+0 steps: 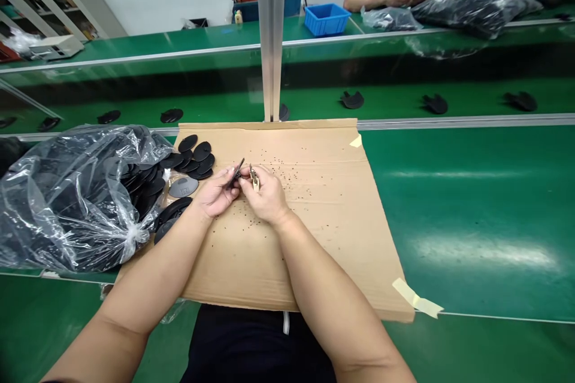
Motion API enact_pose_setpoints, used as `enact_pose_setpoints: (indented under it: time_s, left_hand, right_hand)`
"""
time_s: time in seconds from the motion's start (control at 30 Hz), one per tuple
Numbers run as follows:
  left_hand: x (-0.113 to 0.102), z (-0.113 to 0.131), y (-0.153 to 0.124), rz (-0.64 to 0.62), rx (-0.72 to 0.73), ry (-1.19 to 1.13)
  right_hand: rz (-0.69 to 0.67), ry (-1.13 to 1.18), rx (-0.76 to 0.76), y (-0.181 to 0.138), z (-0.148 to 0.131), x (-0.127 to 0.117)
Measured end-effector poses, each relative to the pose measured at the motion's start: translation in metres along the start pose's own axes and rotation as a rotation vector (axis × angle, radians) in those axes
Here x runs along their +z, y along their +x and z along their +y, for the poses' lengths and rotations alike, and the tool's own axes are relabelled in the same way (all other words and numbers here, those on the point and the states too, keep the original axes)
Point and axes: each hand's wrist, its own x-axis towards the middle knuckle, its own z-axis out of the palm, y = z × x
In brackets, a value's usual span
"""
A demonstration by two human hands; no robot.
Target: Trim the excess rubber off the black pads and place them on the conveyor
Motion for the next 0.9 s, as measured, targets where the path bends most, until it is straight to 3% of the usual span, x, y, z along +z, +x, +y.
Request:
enact_pose_setpoints:
  time_s: [0.17,0.43,0.53,0.63,0.77,0.83,0.9]
  left_hand:
    - [0.0,-0.006,-0.003,-0.087,-0.023,0.008]
    - [0.003,-0.011,-0.006,-0.057,0.052,0.045]
    - [0.005,-0.01,-0.005,0.024,0.113,0.06]
    - [0.006,0.001,0.006,0.258,0.327,0.139]
    - [0.006,0.04,0.046,0.622,0.7,0.582]
    - [0.007,0.066,0.072,0.677,0.796,0.926]
    - [0.013,0.089,0.098,0.656,0.824,1.262]
  right_hand:
    - [-0.007,-0.233,-0.227,-0.001,-0.003,-0.003]
    - [0.012,-0.412,-0.306,-0.002,0.0,0.004]
    - [0.08,-0.303,-0.265,-0.002,0.002,0.009]
    - [0.245,-0.151,-0.078,0.0,0.01,0.012]
    - [0.438,-0.071,0.088,0.006,0.022,0.009]
    - [0.482,-0.071,0.102,0.009,0.025,0.007]
    - [0.487,-0.08,0.096,0.01,0.025,0.006]
